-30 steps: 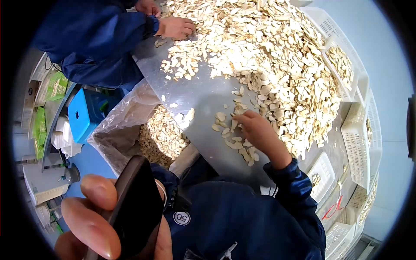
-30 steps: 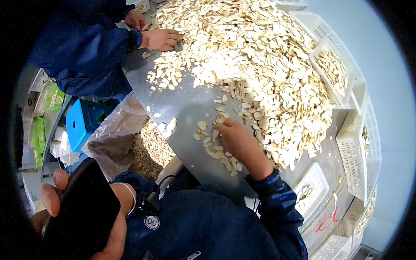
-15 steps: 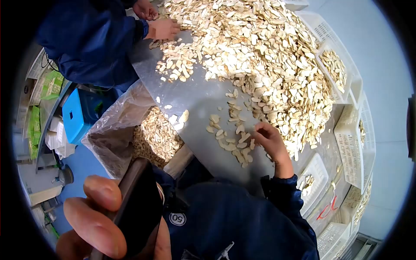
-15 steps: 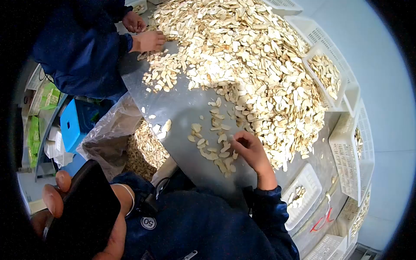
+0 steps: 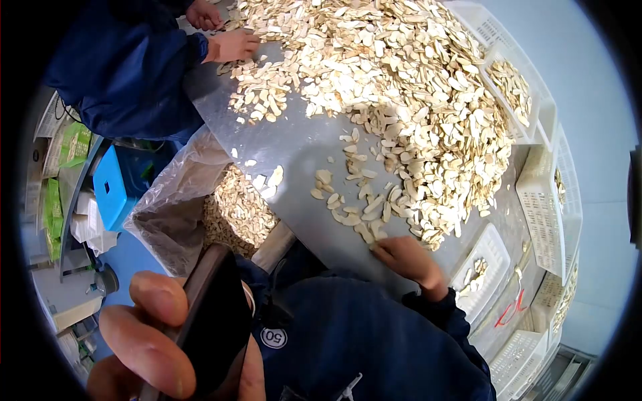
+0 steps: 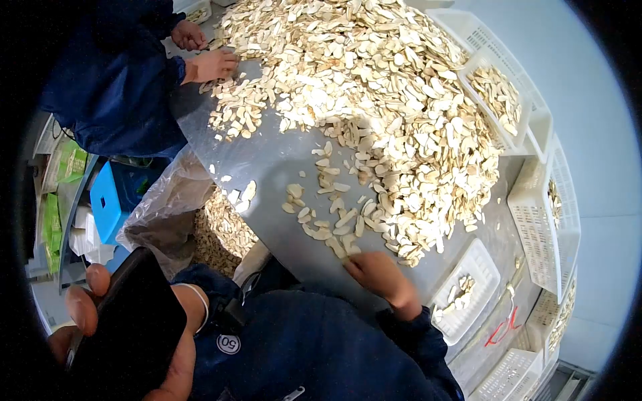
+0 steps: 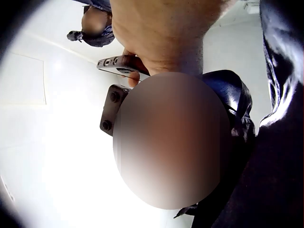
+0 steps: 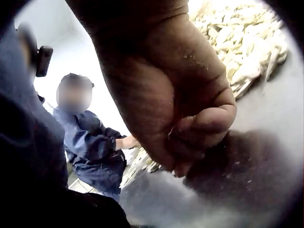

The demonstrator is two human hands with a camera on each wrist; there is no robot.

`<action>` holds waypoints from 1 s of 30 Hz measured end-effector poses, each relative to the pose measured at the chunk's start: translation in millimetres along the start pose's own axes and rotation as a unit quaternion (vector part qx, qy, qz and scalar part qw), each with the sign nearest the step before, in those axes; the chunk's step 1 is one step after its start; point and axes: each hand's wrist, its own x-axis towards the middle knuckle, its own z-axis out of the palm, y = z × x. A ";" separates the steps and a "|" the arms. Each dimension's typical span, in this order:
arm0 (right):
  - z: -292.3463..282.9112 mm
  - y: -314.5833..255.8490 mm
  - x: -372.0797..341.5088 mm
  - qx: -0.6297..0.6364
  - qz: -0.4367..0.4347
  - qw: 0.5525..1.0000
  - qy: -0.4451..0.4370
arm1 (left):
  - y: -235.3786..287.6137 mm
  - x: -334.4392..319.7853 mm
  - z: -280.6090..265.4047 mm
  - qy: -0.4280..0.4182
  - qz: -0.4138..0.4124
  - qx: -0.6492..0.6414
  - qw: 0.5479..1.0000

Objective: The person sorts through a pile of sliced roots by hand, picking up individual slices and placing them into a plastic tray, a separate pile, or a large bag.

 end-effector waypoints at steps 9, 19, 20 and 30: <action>-1.0 -48.7 62.5 0.155 -0.071 0.978 0.122 | 84.9 16.9 18.9 0.201 -0.442 0.123 0.866; -27.3 -12.5 79.2 -0.095 0.050 0.969 0.223 | -21.2 15.2 6.1 0.056 0.114 0.117 0.985; -24.6 -12.5 84.8 -0.123 0.049 0.965 0.224 | -6.4 17.8 7.6 0.029 0.045 0.153 0.987; 0.0 -39.7 85.0 -0.029 -0.042 0.977 0.209 | -0.7 -0.4 4.6 0.022 -0.006 0.093 0.995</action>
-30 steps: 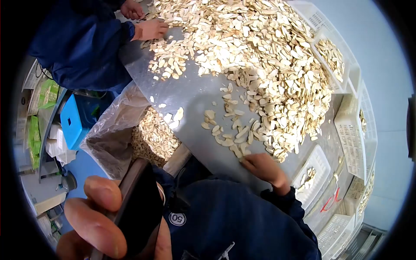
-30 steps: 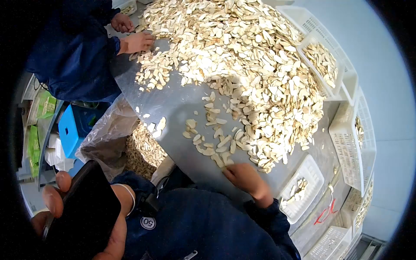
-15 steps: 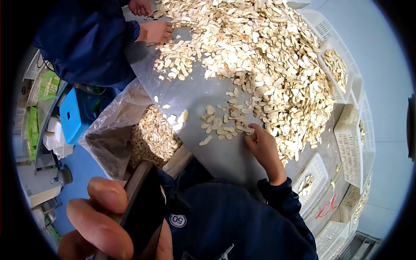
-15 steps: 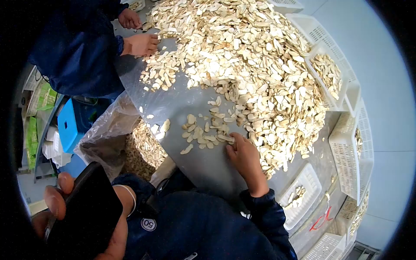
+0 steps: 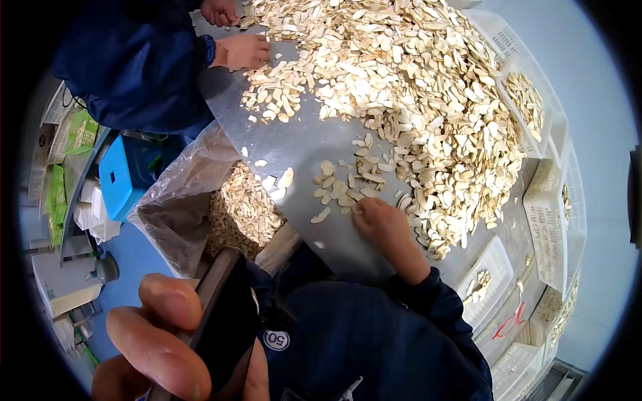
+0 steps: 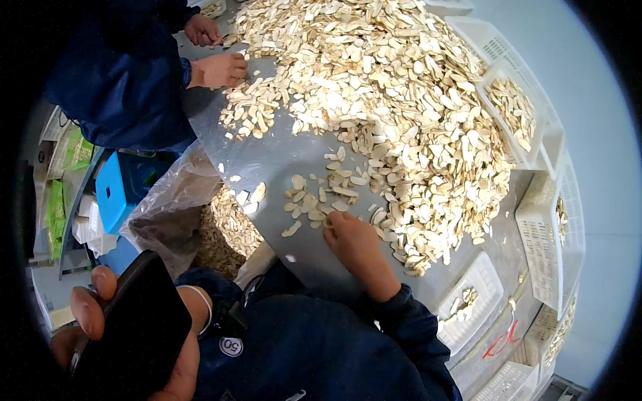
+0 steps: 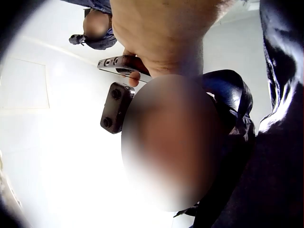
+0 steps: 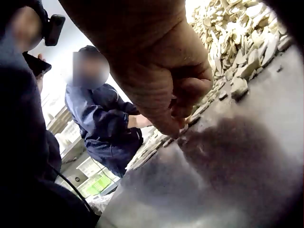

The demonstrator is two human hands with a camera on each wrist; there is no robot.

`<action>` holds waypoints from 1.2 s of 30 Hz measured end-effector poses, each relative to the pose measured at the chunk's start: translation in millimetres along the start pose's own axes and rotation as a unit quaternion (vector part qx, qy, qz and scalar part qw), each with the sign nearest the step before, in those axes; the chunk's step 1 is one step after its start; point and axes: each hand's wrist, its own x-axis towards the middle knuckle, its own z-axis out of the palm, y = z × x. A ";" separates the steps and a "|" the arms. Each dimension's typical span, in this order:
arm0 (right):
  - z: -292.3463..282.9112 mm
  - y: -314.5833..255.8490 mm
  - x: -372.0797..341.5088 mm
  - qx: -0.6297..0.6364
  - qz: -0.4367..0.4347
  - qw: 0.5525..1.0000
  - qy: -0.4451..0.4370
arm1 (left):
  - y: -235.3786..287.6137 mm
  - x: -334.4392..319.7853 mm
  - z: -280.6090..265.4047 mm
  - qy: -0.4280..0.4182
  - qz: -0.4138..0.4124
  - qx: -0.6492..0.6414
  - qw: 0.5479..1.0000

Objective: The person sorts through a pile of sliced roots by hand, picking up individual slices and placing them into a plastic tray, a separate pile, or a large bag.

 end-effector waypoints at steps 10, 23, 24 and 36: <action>-5.6 4.2 4.1 0.041 0.067 0.996 0.045 | -1.3 -2.4 -1.1 0.006 -0.005 -0.008 1.000; -5.6 20.0 -9.0 0.095 0.081 0.990 0.065 | -2.3 -3.5 -3.1 -0.013 -0.007 -0.043 0.999; -10.1 15.1 -8.8 0.102 0.088 0.990 0.037 | -2.6 -3.6 -3.7 -0.015 -0.005 -0.048 0.999; -0.3 11.3 -12.0 0.063 0.079 0.993 0.053 | -16.1 -2.1 4.3 -0.025 0.047 -0.117 0.992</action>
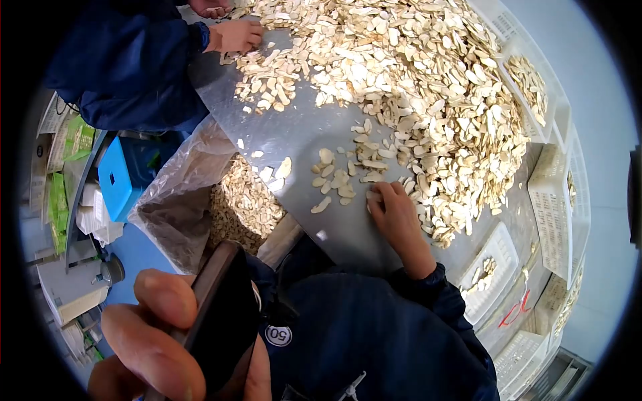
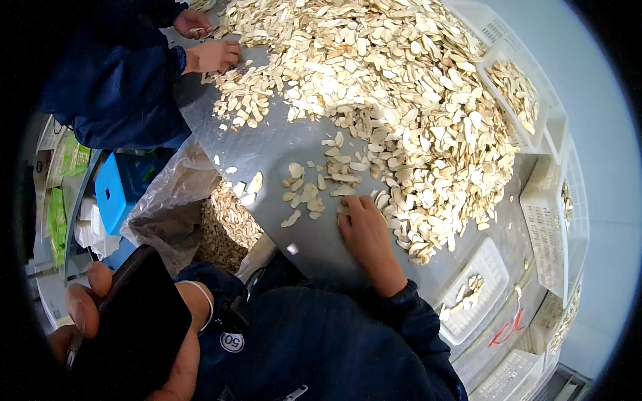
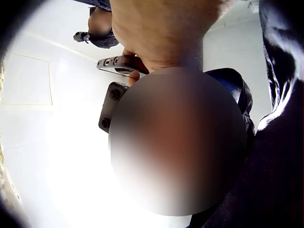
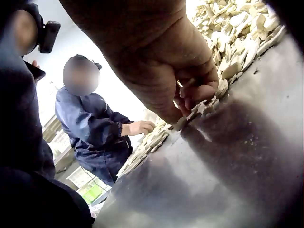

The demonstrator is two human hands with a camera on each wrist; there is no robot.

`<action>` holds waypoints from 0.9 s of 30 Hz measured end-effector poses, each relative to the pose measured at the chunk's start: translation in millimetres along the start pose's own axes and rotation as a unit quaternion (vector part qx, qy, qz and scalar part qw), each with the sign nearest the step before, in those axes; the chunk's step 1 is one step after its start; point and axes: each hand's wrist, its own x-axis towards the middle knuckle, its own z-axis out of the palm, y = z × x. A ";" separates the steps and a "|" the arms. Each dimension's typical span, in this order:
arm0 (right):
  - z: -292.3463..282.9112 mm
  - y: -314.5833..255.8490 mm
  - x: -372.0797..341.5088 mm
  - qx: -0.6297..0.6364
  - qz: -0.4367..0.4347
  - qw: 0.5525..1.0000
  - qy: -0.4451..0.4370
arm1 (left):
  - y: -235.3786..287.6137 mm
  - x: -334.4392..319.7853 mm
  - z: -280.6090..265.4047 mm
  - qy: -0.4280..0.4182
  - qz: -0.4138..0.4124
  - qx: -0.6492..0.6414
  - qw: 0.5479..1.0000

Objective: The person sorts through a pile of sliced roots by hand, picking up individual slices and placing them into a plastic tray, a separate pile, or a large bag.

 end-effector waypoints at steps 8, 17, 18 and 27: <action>-22.7 -3.6 11.5 0.219 0.105 0.958 -0.154 | -0.1 0.2 0.4 0.032 0.009 0.053 0.998; 15.4 -22.0 25.9 0.160 0.001 0.985 -0.060 | 0.7 15.1 13.5 0.157 0.054 0.194 0.967; 19.6 -24.7 27.2 0.134 -0.004 0.990 -0.043 | 0.2 23.5 15.6 0.199 0.063 0.242 0.948; -8.0 -17.9 29.1 0.180 0.058 0.980 -0.064 | -8.8 7.2 10.9 0.143 0.074 0.156 0.975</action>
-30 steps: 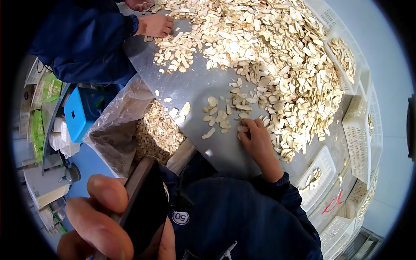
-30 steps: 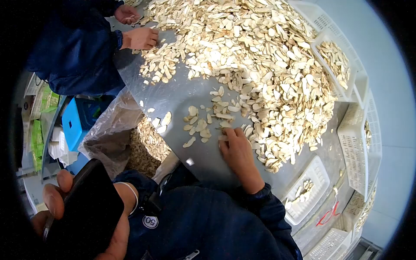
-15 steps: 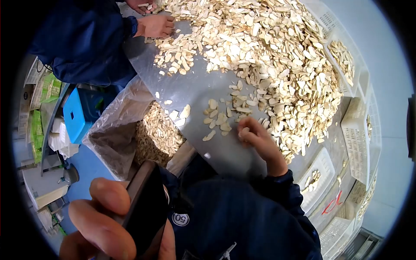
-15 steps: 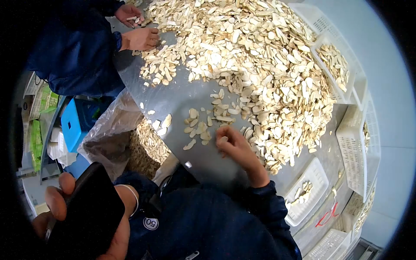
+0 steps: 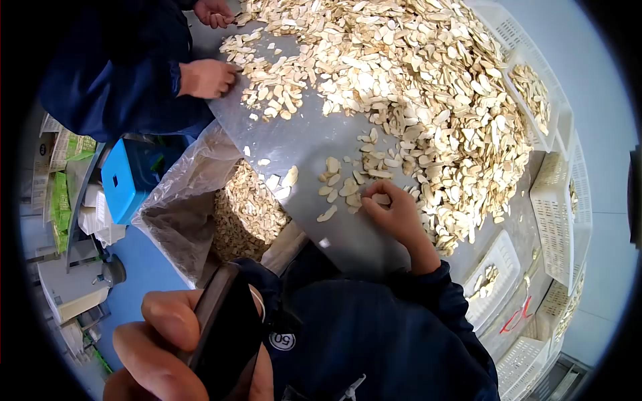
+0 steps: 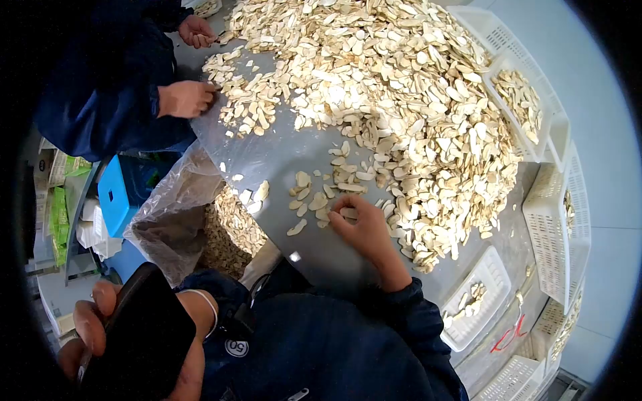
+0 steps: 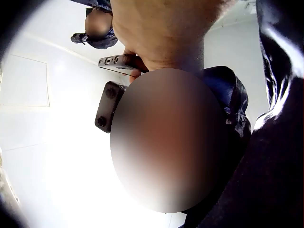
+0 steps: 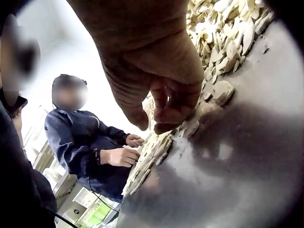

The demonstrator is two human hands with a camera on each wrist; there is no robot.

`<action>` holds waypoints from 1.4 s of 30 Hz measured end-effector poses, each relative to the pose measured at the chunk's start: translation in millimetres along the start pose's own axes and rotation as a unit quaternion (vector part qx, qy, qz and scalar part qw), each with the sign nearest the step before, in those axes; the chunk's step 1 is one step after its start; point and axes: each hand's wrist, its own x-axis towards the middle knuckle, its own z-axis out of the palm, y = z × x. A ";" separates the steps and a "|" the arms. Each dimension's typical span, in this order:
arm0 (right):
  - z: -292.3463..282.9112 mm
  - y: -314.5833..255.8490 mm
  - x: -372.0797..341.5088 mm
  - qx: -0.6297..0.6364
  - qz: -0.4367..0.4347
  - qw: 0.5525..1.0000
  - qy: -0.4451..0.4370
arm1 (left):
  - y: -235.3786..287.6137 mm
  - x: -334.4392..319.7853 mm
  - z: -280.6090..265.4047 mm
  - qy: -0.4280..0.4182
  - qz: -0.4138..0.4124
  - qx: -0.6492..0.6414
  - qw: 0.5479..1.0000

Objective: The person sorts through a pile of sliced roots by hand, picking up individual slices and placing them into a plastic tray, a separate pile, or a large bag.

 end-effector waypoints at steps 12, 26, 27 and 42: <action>22.6 -2.6 11.9 -0.165 -0.096 0.982 -0.011 | -6.4 -5.7 -3.2 -0.031 0.000 -0.047 0.998; 7.4 3.1 -5.7 -0.217 -0.100 0.970 0.048 | -9.6 -6.1 -0.2 -0.008 0.029 -0.108 0.994; 9.3 6.4 -4.5 -0.223 -0.108 0.968 0.046 | -10.0 -5.8 -0.7 -0.014 0.029 -0.110 0.993; 9.7 5.9 -3.7 -0.253 -0.114 0.960 0.030 | 3.3 -7.5 -53.0 -0.189 0.135 0.195 0.953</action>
